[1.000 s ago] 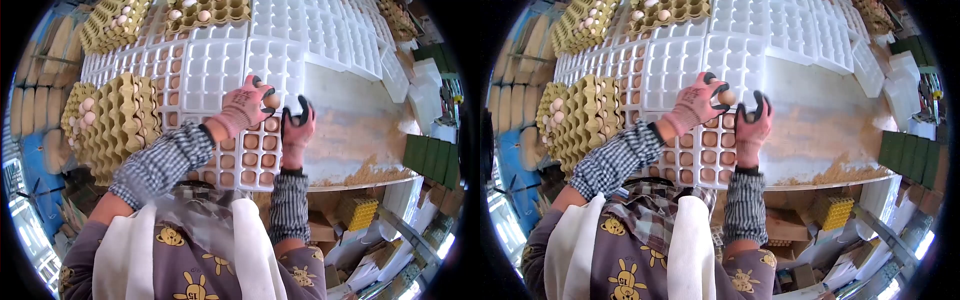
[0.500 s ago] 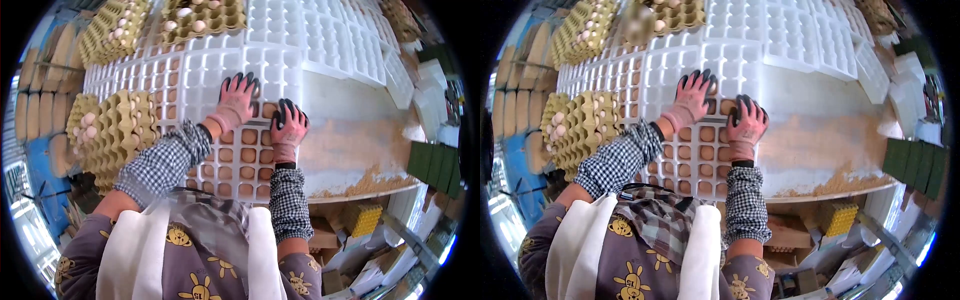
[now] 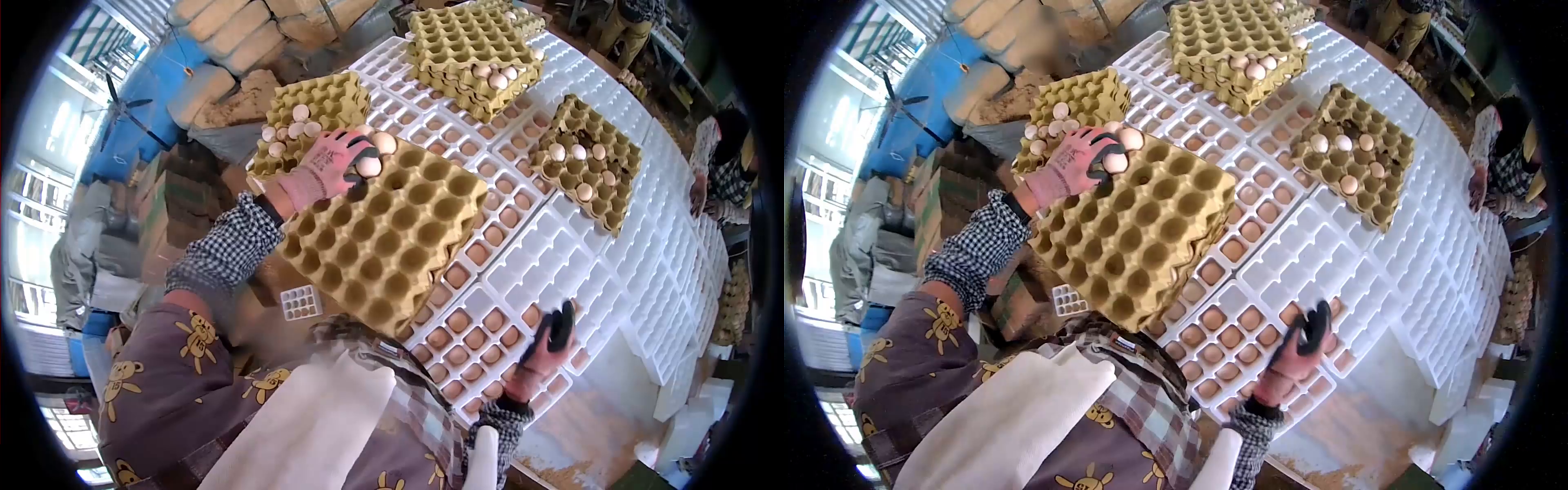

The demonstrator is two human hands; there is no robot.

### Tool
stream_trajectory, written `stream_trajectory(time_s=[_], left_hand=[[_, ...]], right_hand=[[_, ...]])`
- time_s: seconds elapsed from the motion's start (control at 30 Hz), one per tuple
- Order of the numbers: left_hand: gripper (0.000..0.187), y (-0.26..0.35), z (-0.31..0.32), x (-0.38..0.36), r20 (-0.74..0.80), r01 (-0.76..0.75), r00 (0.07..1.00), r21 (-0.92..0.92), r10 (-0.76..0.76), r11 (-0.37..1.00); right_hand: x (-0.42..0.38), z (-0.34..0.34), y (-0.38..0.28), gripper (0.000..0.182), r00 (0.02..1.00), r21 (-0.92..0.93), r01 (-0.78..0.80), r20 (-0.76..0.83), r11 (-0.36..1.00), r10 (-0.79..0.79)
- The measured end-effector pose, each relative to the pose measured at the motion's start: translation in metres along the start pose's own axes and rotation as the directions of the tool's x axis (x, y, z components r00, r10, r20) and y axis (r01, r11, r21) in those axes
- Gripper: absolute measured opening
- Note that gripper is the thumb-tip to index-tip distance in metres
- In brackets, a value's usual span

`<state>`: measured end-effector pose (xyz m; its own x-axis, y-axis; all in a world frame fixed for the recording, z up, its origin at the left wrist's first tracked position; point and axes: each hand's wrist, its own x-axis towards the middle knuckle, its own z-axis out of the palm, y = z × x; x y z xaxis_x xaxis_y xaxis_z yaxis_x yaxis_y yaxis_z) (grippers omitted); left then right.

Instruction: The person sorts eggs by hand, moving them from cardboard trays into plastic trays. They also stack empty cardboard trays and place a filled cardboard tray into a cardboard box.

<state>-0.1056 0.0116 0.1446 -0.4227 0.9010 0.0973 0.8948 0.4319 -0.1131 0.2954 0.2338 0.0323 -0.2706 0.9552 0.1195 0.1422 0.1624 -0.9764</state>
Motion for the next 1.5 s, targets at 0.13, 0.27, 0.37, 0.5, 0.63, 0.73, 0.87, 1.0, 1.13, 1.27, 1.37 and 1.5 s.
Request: stream_trajectory(time_s=[0.13,0.27,0.37,0.5,0.63,0.73,0.87,1.0,1.13,1.27,1.37,1.5], left_hand=[[0.047,-0.023,-0.014,-0.014,-0.014,0.012,0.94,-0.997,-0.34,0.073],[0.035,-0.08,0.0,-0.039,0.266,0.0,0.891,-0.811,-0.369,-0.585],[0.057,-0.074,0.004,-0.016,-0.096,-0.094,0.994,-0.525,0.051,0.846],[0.058,-0.069,0.007,-0.004,-0.069,0.07,0.986,-0.657,-0.152,0.751],[0.053,-0.081,-0.009,-0.02,0.342,0.267,0.911,-0.914,-0.229,-0.305],[0.056,-0.069,-0.011,-0.018,-0.073,0.009,0.918,-0.979,-0.391,0.204],[0.055,-0.066,-0.023,-0.02,-0.448,-0.055,0.824,-0.673,-0.347,0.738],[0.053,-0.071,-0.032,-0.027,-0.459,-0.02,0.834,-0.58,-0.306,0.814],[0.05,-0.062,-0.036,-0.033,-0.495,-0.044,0.823,-0.547,-0.28,0.836],[0.052,-0.057,-0.031,-0.036,-0.439,0.043,0.816,-0.601,-0.375,0.798],[0.054,-0.088,0.022,-0.024,-0.43,0.136,0.772,-0.607,-0.468,0.783],[0.052,-0.16,0.111,0.002,-0.343,0.213,0.799,-0.605,-0.493,0.767]], right_hand=[[0.006,0.101,-0.09,0.047,0.972,0.349,-0.044,0.231,0.936,-0.04],[0.018,0.216,-0.155,0.068,0.788,0.095,0.062,0.606,0.993,-0.108],[0.027,0.293,-0.172,0.07,0.662,-0.359,0.663,0.691,0.657,-0.291],[0.045,0.315,-0.161,0.045,0.718,-0.427,0.57,0.674,0.702,-0.173],[0.073,0.299,-0.15,0.03,0.711,0.579,-0.566,0.703,0.587,-0.008],[0.067,0.315,-0.169,0.035,0.675,0.232,-0.335,0.735,0.913,0.061],[0.034,0.353,-0.179,0.059,0.696,-0.523,0.571,0.717,0.633,-0.036],[0.032,0.351,-0.159,0.057,0.751,-0.22,0.456,0.614,0.862,-0.241],[0.014,0.323,-0.173,0.046,0.798,0.212,0.068,0.575,0.975,-0.181],[-0.005,0.289,-0.18,0.057,0.791,0.3,0.003,0.583,0.954,-0.186],[-0.017,0.264,-0.172,0.063,0.798,0.38,-0.117,0.586,0.918,-0.141],[-0.031,0.228,-0.164,0.06,0.827,0.385,-0.201,0.559,0.901,-0.055]])
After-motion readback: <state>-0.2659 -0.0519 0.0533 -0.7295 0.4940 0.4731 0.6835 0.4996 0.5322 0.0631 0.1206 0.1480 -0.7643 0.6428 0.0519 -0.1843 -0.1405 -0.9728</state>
